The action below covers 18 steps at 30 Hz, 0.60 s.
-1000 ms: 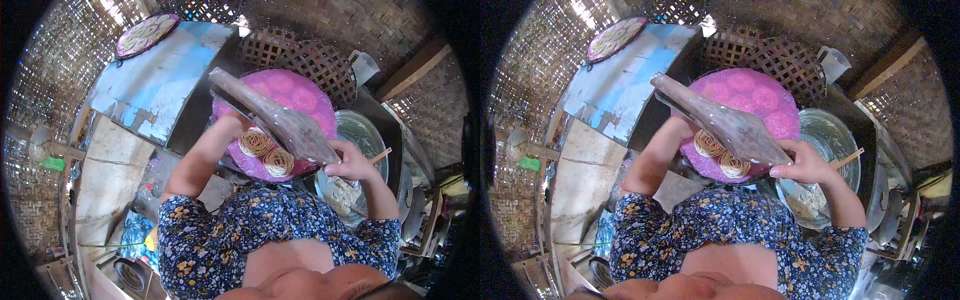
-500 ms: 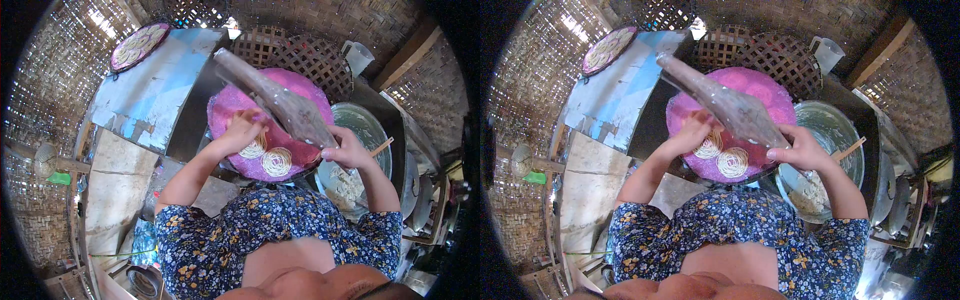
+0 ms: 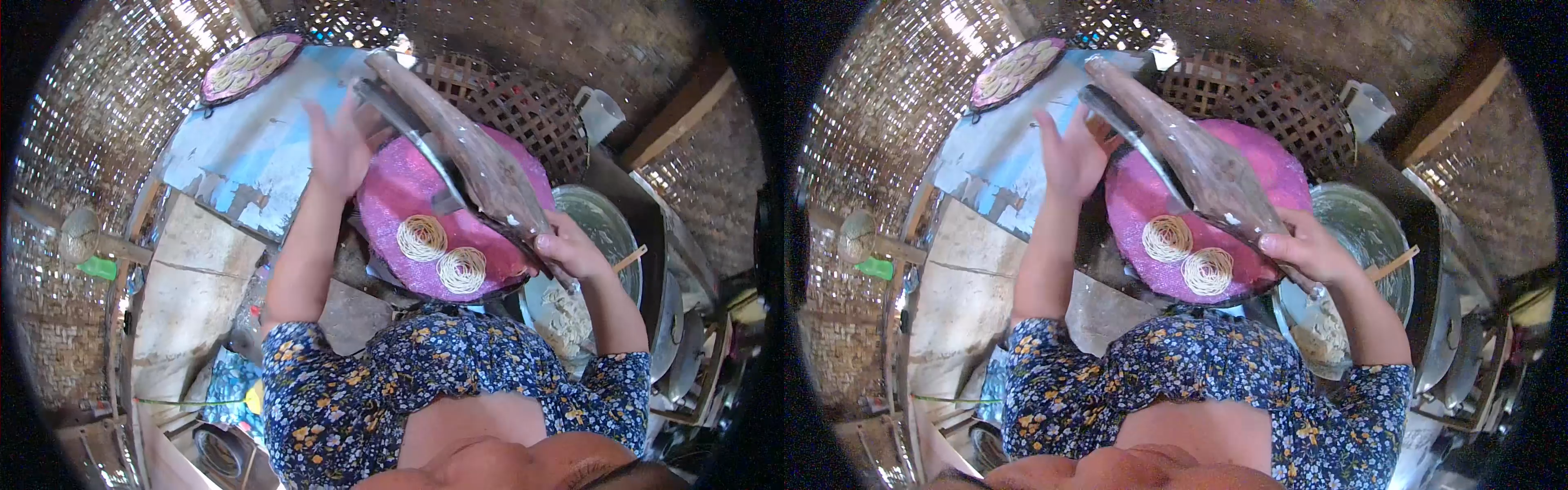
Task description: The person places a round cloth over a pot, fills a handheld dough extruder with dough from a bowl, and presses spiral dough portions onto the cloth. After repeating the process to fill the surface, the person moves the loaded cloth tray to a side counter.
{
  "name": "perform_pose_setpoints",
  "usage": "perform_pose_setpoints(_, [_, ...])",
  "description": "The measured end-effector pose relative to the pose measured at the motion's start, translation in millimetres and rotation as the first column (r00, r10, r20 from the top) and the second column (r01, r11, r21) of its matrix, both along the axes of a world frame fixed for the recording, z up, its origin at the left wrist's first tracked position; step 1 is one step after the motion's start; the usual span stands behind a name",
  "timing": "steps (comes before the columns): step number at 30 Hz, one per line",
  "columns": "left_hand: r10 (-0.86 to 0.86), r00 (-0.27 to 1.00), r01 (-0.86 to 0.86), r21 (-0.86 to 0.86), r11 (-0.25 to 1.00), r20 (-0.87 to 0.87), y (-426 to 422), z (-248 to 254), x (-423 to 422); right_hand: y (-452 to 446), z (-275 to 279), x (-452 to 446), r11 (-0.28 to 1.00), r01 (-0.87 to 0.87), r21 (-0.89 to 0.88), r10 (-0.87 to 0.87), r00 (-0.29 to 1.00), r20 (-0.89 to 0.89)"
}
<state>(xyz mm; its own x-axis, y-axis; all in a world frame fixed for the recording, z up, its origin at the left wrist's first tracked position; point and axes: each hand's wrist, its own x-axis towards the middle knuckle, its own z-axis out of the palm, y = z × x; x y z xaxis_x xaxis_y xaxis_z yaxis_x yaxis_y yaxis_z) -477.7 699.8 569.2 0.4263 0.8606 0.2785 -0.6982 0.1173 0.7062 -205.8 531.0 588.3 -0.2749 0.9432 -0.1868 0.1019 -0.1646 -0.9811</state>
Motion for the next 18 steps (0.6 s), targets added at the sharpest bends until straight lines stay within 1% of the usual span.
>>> perform_pose_setpoints(1, [-0.029,0.992,0.033,-0.037,0.999,0.121,-1.9,26.5,1.7,5.2,10.4,-9.1,0.993,-0.094,-0.067,0.093,0.995,-0.021])
perform_pose_setpoints(2, [-0.053,0.969,0.071,-0.066,0.995,0.242,4.2,41.4,0.8,12.7,8.2,-10.6,0.985,-0.137,-0.104,0.138,0.99,-0.001])
perform_pose_setpoints(4, [-0.173,0.908,0.138,0.117,0.984,0.382,44.9,25.9,-13.4,32.0,0.1,-12.0,0.961,-0.213,-0.173,0.223,0.974,0.038])
perform_pose_setpoints(5, [-0.243,0.867,0.162,0.216,0.963,0.436,58.5,15.6,-20.1,42.2,8.7,-13.7,0.909,-0.341,-0.24,0.36,0.932,0.037])
perform_pose_setpoints(8, [-0.227,0.747,0.241,0.064,0.968,0.625,64.3,4.0,-26.6,61.9,6.9,-25.0,0.937,-0.23,-0.264,0.273,0.952,0.14])
perform_pose_setpoints(9, [-0.143,0.785,0.169,0.014,0.986,0.603,69.5,-5.8,-29.9,70.0,7.4,-28.4,0.934,-0.197,-0.297,0.265,0.941,0.21])
perform_pose_setpoints(11, [-0.139,0.778,0.146,0.039,0.989,0.612,82.5,-26.9,-39.7,86.0,-0.9,-34.7,0.936,-0.189,-0.297,0.273,0.922,0.275])
perform_pose_setpoints(12, [-0.138,0.775,0.135,0.052,0.99,0.616,84.8,-28.6,-43.7,92.2,-3.3,-38.7,0.937,-0.184,-0.296,0.276,0.911,0.307])
perform_pose_setpoints(13, [-0.032,0.794,0.074,-0.045,0.996,0.607,84.2,-30.7,-45.9,94.2,-2.4,-43.3,0.934,-0.193,-0.299,0.288,0.904,0.315])
perform_pose_setpoints(16, [0.139,0.852,-0.106,-0.094,0.99,0.505,73.5,-31.4,-51.2,97.5,-10.3,-50.7,0.943,-0.203,-0.264,0.286,0.899,0.331])
perform_pose_setpoints(17, [0.164,0.852,-0.114,-0.13,0.985,0.497,67.6,-31.3,-50.6,95.6,-10.3,-50.0,0.94,-0.209,-0.268,0.293,0.899,0.326])
perform_pose_setpoints(18, [0.168,0.851,-0.109,-0.145,0.983,0.498,62.3,-32.0,-48.8,90.9,-5.5,-48.8,0.941,-0.2,-0.273,0.293,0.887,0.358])
